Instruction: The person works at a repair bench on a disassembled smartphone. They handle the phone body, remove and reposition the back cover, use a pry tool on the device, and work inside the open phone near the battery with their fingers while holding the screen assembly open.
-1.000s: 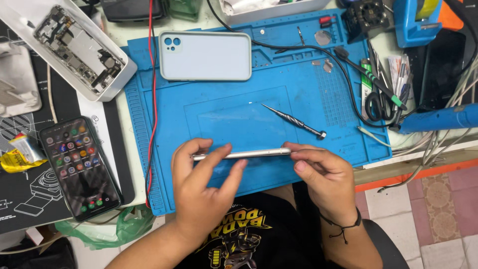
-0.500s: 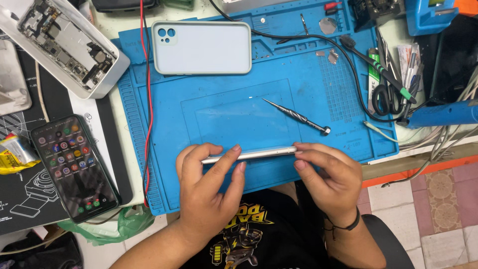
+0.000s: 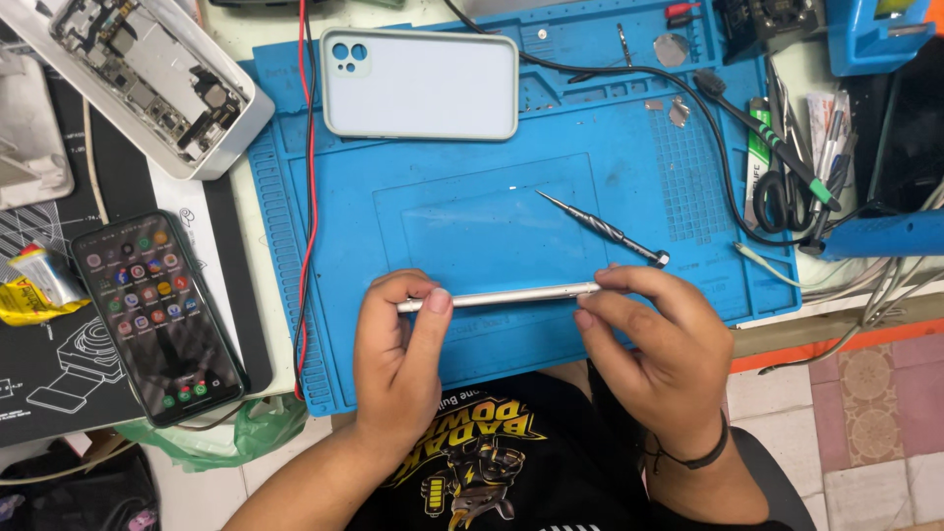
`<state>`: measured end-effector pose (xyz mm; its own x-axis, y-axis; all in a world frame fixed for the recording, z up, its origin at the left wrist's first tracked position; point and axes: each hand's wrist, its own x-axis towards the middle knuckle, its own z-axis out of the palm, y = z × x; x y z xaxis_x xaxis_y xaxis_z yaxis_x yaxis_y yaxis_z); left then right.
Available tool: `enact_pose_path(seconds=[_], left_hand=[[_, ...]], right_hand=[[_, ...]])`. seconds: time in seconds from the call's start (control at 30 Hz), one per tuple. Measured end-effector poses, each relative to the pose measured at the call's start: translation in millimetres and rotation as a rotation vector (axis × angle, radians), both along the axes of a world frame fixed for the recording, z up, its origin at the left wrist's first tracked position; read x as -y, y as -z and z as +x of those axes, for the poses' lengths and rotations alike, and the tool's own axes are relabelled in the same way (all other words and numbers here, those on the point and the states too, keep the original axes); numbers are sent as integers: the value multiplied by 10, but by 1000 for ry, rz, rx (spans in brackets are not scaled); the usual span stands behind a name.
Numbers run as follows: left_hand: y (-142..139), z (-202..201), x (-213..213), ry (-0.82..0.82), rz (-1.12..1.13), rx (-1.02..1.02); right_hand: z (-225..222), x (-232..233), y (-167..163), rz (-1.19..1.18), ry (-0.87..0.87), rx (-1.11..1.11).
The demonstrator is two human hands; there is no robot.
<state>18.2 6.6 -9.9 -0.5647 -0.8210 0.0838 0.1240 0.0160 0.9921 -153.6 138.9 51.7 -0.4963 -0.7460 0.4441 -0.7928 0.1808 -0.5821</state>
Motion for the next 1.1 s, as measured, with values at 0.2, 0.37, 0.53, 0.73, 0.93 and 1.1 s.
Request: enact_pose_path(seconds=[0.2, 0.37, 0.53, 0.73, 0.93, 1.1], left_hand=[[-42, 8, 24, 6, -106, 47], [-63, 5, 38, 5, -136, 66], [-64, 10, 59, 21, -137, 59], [-92, 23, 69, 33, -148, 55], [-106, 24, 75, 42, -142, 50], [-97, 40, 75, 66, -110, 34]], right_hand=[[14, 83, -54, -1, -87, -64], [49, 151, -78, 1, -116, -59], [69, 193, -94, 14, -125, -74], [110, 227, -79, -1, -134, -81], [142, 279, -88, -1, -149, -90], [216, 356, -123, 14, -234, -101]])
